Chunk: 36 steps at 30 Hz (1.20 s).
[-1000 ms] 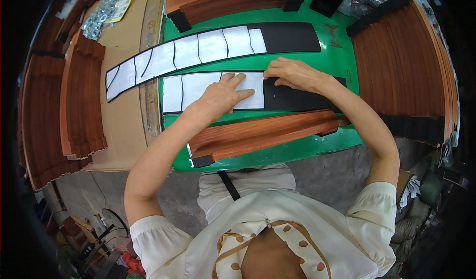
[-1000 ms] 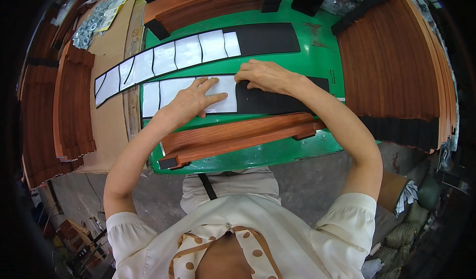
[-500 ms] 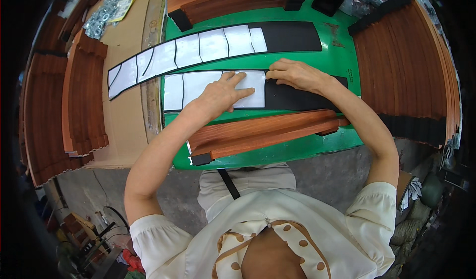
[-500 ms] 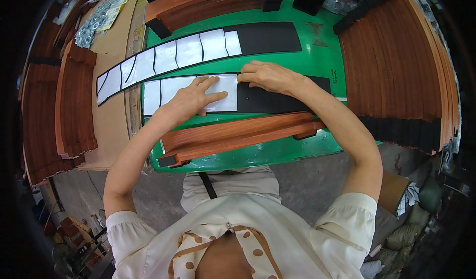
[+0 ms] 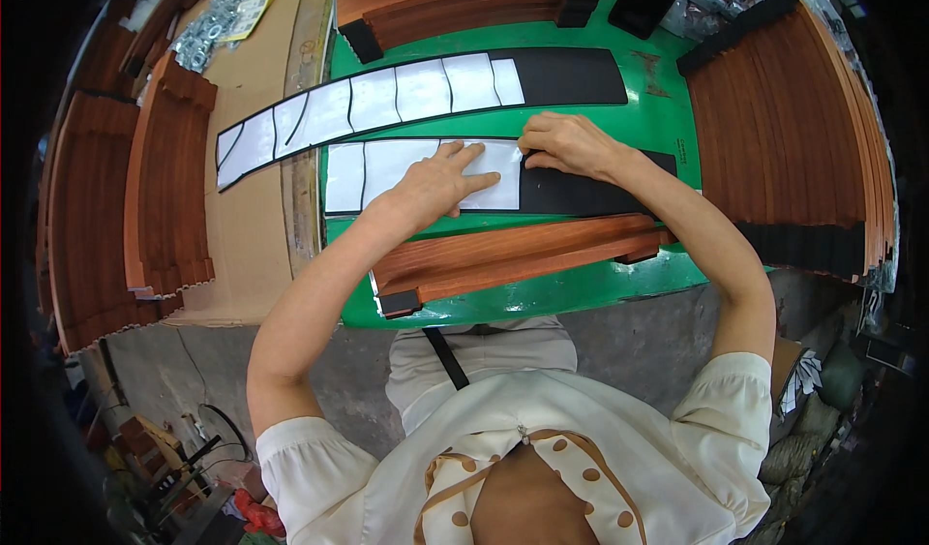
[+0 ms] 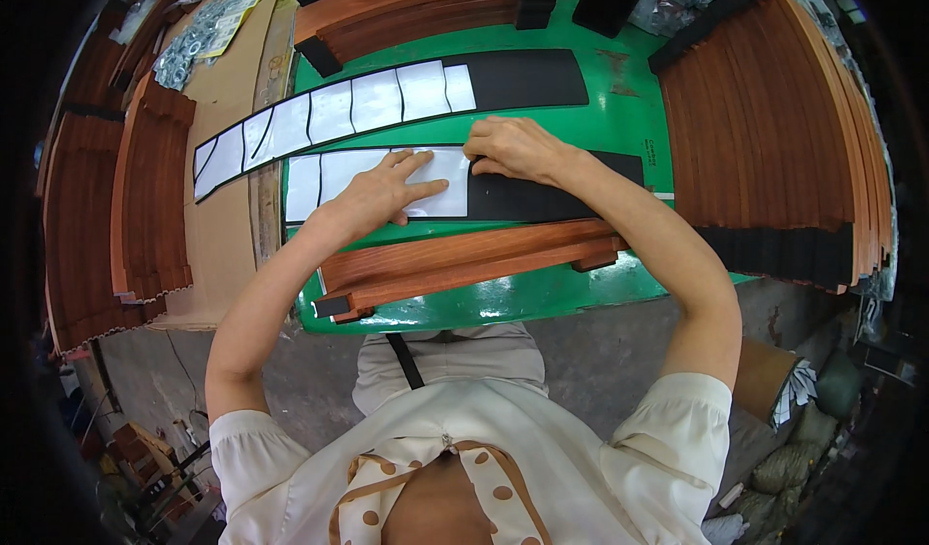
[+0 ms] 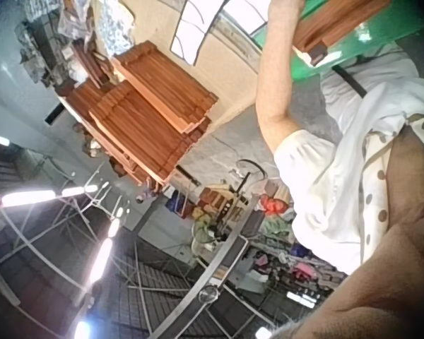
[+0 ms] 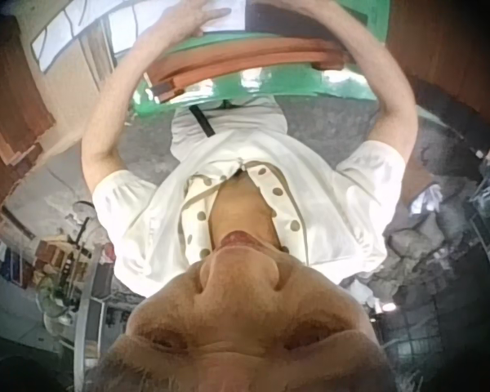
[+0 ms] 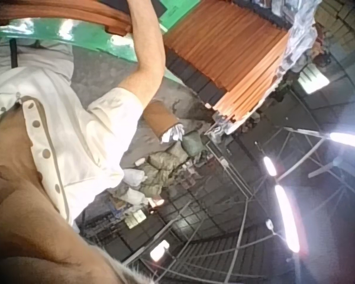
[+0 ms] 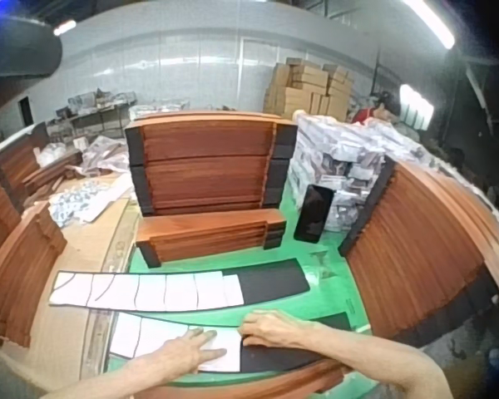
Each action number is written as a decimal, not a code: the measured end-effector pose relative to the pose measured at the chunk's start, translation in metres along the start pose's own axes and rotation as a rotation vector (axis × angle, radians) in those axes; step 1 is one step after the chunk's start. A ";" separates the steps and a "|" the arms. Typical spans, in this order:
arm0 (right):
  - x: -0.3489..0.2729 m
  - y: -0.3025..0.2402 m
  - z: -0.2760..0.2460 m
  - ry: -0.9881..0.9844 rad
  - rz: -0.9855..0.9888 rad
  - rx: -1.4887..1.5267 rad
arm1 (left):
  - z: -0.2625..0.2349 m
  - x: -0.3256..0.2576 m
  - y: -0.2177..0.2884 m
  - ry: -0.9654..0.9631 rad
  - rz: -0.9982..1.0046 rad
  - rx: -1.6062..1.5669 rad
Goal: Applying black foam tape or cushioning to wooden furniture components.
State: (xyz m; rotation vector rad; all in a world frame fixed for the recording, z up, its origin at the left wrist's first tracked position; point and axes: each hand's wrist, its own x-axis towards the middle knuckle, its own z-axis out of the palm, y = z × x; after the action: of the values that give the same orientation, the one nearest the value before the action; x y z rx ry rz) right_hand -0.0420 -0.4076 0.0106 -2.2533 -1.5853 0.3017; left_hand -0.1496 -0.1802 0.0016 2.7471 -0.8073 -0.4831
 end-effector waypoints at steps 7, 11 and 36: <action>-0.004 0.000 0.005 0.081 0.010 0.049 | 0.001 0.001 -0.001 0.006 0.000 0.006; -0.006 0.005 0.007 0.141 -0.039 0.077 | 0.001 0.001 -0.001 0.010 0.000 -0.001; -0.049 -0.043 -0.053 0.600 0.497 1.209 | -0.026 -0.013 -0.019 0.198 0.013 -0.419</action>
State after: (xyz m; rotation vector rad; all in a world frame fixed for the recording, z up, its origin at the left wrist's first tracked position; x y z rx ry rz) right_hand -0.0754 -0.4498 0.0749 -1.4569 -0.2911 0.4746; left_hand -0.1411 -0.1543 0.0224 2.3543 -0.5962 -0.3263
